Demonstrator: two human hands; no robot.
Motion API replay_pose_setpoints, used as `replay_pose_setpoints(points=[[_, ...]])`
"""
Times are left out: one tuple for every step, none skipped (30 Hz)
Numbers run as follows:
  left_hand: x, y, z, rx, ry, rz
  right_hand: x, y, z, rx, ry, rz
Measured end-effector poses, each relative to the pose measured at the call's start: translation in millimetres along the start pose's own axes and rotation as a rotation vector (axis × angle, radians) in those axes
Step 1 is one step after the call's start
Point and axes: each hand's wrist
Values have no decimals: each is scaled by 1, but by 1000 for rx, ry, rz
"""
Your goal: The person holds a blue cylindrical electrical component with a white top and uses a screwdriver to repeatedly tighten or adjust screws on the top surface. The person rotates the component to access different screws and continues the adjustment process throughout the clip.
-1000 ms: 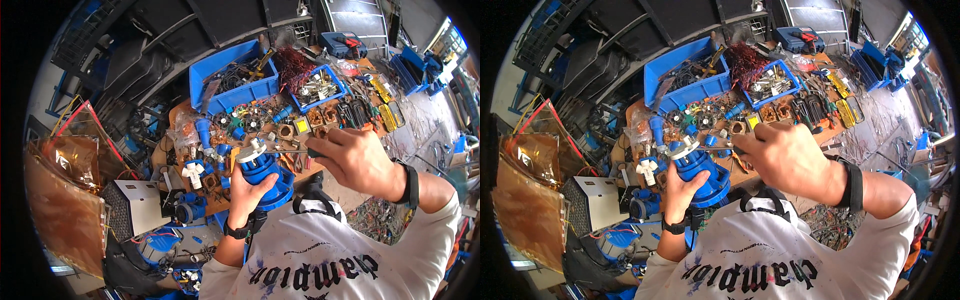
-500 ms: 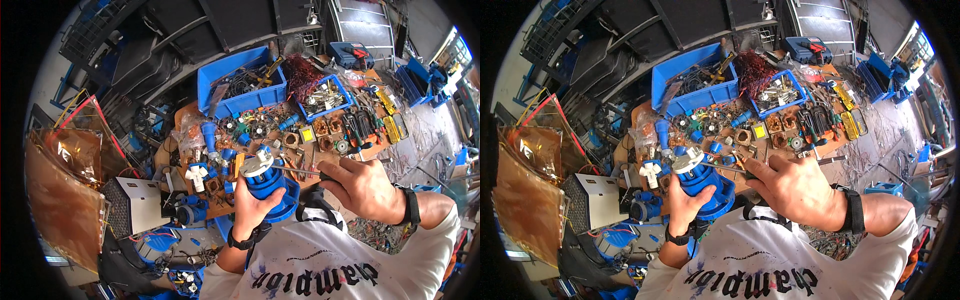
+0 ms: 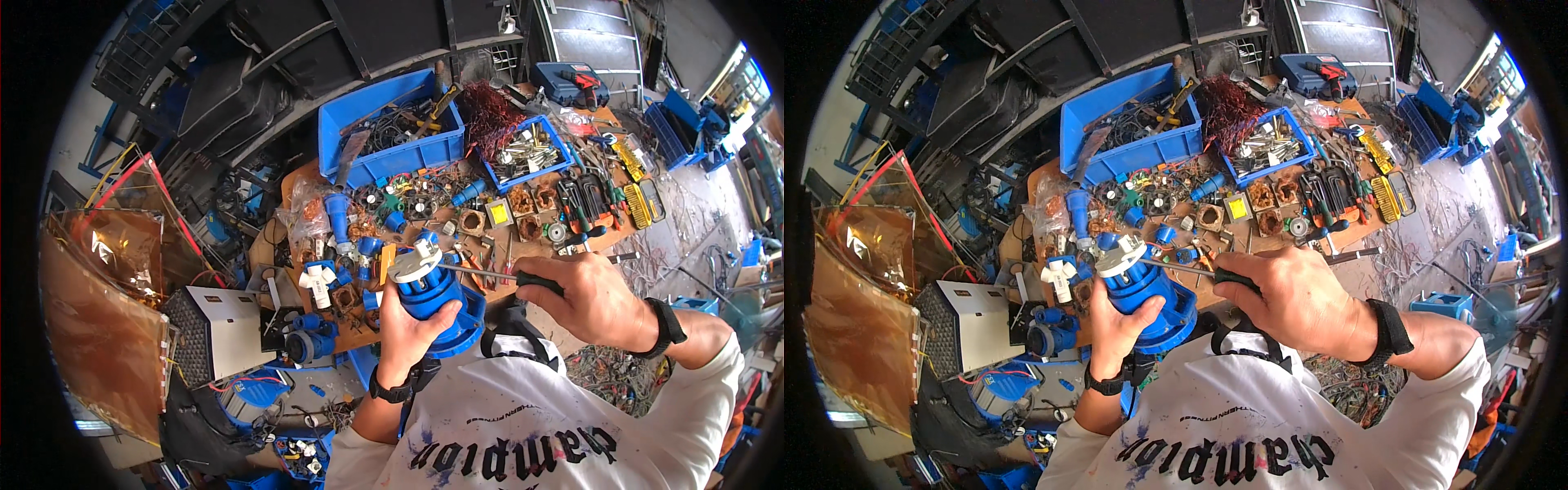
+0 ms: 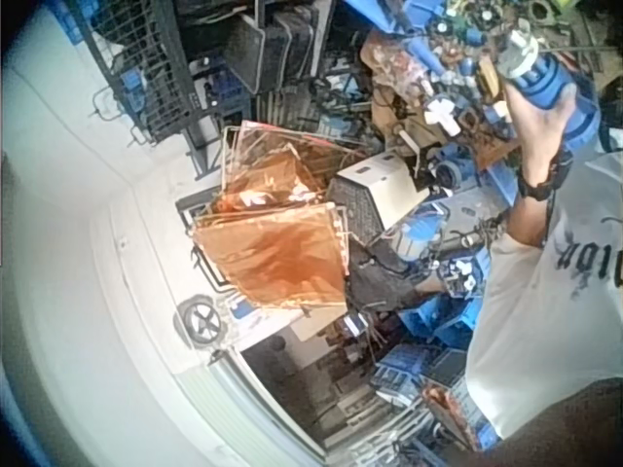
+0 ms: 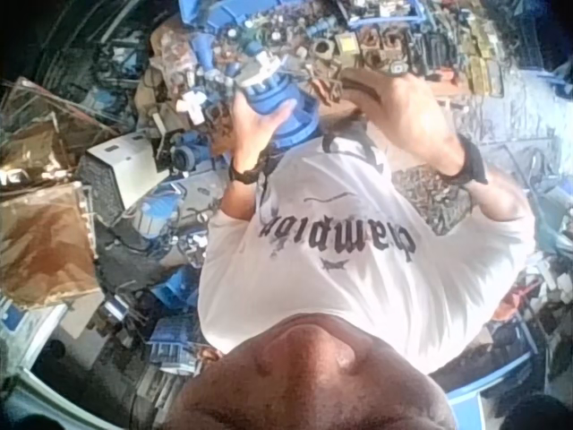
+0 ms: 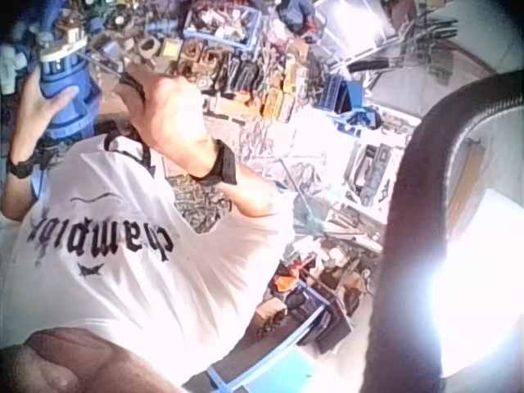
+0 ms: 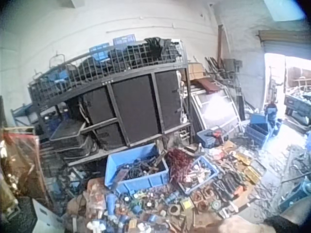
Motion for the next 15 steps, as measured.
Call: replay_pose_setpoints(points=[[0,0,0,0,8,17,0,0,0,7,-11,12],[1,0,0,1,7,12,0,1,0,14,-23,25],[2,0,0,7,6,-12,0,1,0,20,-35,37],[2,0,0,8,11,0,0,2,0,33,-60,45],[3,0,0,11,16,-7,1,3,1,47,-85,52],[3,0,0,18,12,-38,1,4,1,60,-107,59],[4,0,0,11,15,-9,1,4,1,66,-119,64],[4,0,0,10,11,-3,2,5,2,72,-132,70],[5,0,0,10,7,3,2,5,2,77,-145,75],[5,-1,1,9,9,-12,2,5,2,70,-147,87],[6,-1,0,6,13,-26,2,5,2,66,-151,99],[6,-1,0,10,11,-63,2,5,2,70,-170,111],[6,-1,0,5,22,-50,1,5,2,69,-165,125],[6,-1,-1,8,27,-59,1,5,2,76,-177,139],[5,-1,-1,14,25,-92,-1,5,1,85,-184,150]])
Point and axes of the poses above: each hand's wrist, its own z-axis towards the middle knuckle, its own y-axis out of the back of the hand, x = y × z, and after that the axes turned 3 degrees about -x, right-handed
